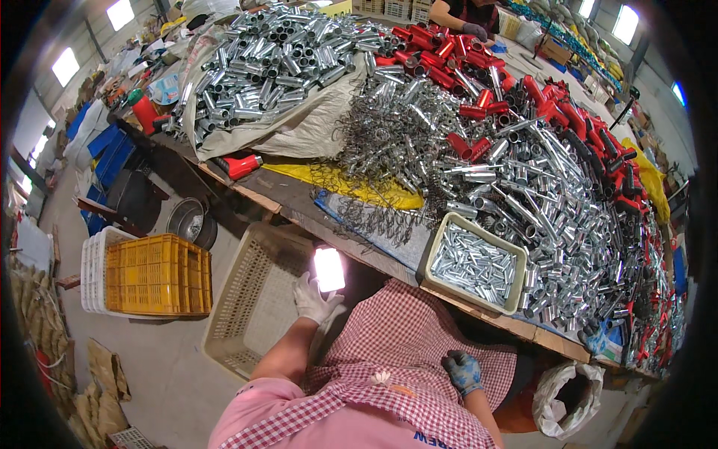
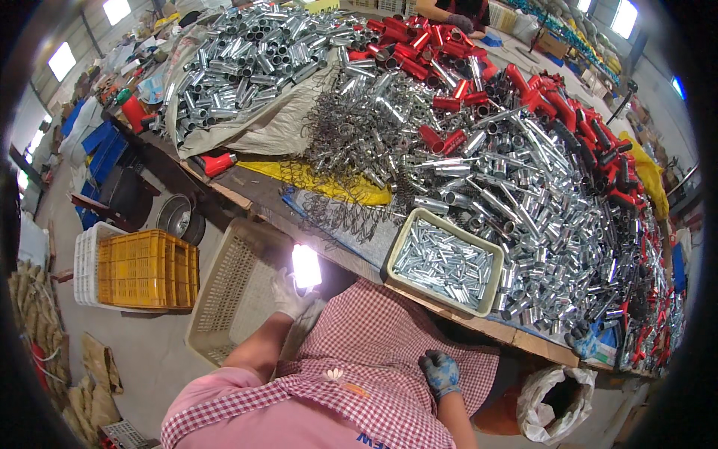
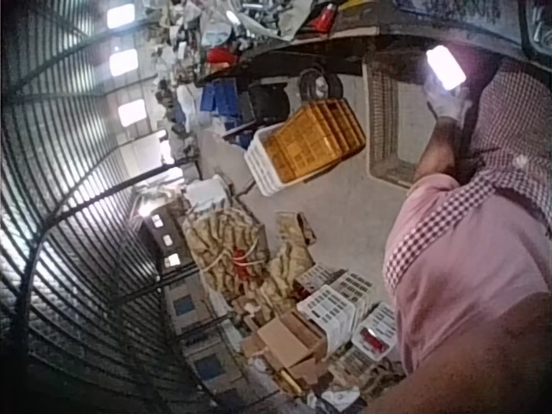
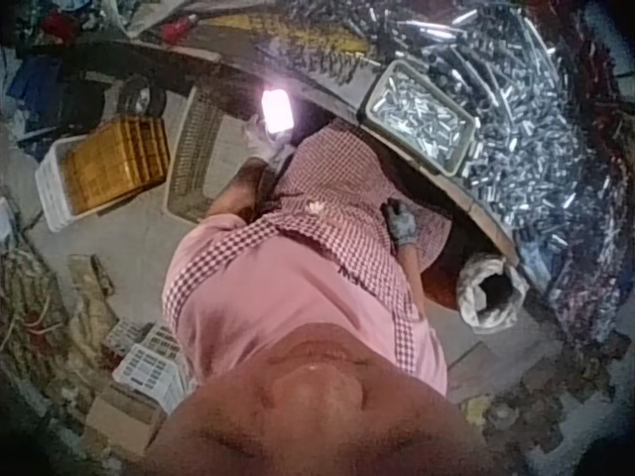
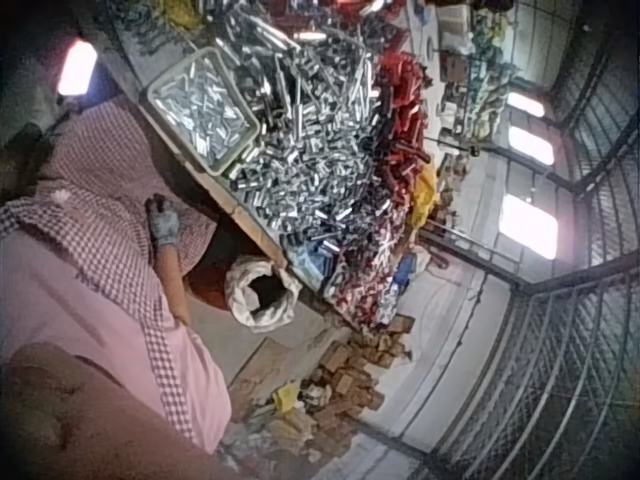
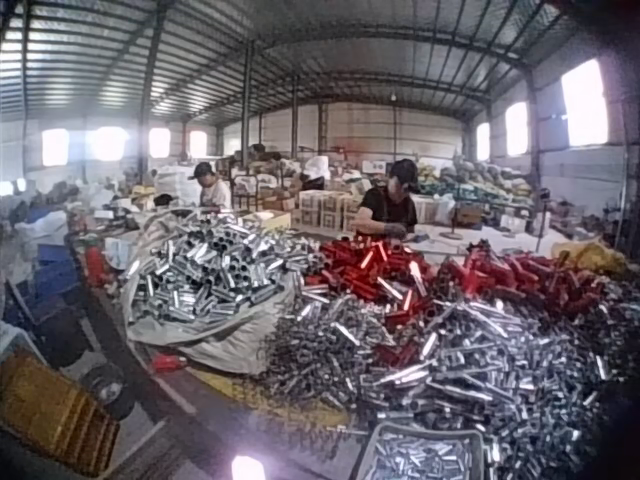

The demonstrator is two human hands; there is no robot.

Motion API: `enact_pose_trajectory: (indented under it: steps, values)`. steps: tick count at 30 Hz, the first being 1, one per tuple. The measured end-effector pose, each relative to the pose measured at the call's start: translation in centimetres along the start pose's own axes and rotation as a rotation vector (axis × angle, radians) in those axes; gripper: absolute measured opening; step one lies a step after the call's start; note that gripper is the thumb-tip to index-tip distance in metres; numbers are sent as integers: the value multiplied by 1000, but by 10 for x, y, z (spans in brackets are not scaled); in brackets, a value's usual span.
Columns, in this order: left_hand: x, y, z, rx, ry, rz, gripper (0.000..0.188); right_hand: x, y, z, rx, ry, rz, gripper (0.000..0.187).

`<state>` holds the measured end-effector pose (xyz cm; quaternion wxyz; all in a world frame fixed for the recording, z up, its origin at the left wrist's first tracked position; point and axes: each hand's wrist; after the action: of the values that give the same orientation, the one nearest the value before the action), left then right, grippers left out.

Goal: The person assembles metal pump parts by inserting pins into metal tubes, attaching red casings, and placing the assembled parts into a basket. The person takes off their gloves and removes napkins from a bag.

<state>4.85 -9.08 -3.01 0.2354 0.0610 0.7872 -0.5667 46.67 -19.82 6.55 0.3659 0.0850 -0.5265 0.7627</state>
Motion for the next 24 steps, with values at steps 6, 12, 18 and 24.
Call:
enact_pose_trajectory:
  steps: [6,12,18,24]
  values:
    - [5,8,-5,-59,40,12,86,-2,2,-1,23,39,-37,42]
    - [0,6,-17,-78,29,-9,101,4,-2,0,8,11,2,41]
    - [6,6,-32,-54,42,-57,113,5,-1,0,16,24,-34,40]
    - [9,8,-40,-10,36,-94,112,-11,7,-6,8,-9,-41,39]
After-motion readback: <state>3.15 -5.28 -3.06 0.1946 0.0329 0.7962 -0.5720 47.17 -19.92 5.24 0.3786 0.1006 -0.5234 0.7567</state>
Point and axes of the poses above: each hand's wrist, its own z-axis away from the middle knuckle, its own y-axis out of the palm, x = y × z, and after that the axes turned 8 degrees about -x, right-handed
